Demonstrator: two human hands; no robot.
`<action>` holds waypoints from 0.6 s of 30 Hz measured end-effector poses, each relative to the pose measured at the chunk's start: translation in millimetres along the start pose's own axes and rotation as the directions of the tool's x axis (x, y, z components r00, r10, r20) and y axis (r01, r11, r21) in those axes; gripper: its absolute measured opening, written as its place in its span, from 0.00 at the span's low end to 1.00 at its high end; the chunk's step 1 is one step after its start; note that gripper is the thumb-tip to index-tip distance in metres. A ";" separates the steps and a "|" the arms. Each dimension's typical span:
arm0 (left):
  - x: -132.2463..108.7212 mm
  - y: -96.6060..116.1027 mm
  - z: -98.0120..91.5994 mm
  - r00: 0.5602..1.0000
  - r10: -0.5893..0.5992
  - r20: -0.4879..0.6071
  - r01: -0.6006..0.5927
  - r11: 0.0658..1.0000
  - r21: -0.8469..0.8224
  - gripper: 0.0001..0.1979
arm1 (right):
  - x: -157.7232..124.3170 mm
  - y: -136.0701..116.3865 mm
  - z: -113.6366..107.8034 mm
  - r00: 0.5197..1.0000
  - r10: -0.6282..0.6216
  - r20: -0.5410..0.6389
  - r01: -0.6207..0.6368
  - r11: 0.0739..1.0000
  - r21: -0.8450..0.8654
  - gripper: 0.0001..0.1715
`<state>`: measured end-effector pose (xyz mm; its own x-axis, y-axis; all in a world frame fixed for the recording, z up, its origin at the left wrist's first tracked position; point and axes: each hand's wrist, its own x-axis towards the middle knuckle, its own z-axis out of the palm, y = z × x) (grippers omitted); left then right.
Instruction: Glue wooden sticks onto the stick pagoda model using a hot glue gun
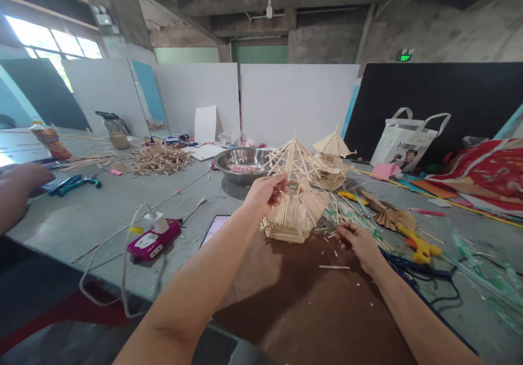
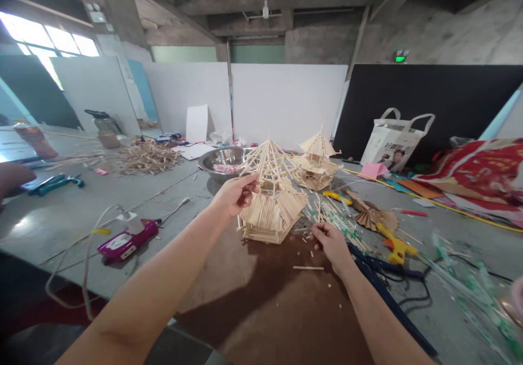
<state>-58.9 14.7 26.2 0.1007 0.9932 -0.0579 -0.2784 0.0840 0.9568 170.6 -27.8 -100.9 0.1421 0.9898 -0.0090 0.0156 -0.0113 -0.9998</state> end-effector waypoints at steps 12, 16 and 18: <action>-0.8 -0.3 0.2 1.000 0.013 -0.009 -0.013 1.000 0.009 0.11 | -1.4 -3.0 2.3 1.000 -0.013 -0.014 0.013 1.000 -0.015 0.21; -1.3 0.2 0.8 1.000 0.013 -0.005 -0.013 1.000 0.012 0.11 | -1.9 -2.7 1.8 1.000 -0.001 -0.012 0.001 1.000 -0.014 0.21; -1.7 0.2 1.4 1.000 0.016 -0.010 -0.016 1.000 0.011 0.11 | -2.2 -2.5 2.1 1.000 0.007 -0.011 -0.007 1.000 -0.011 0.21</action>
<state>-57.9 12.9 26.9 0.0870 0.9952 -0.0452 -0.2690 0.0672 0.9608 168.1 -29.7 -98.4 0.1528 0.9881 -0.0156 0.0251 -0.0197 -0.9995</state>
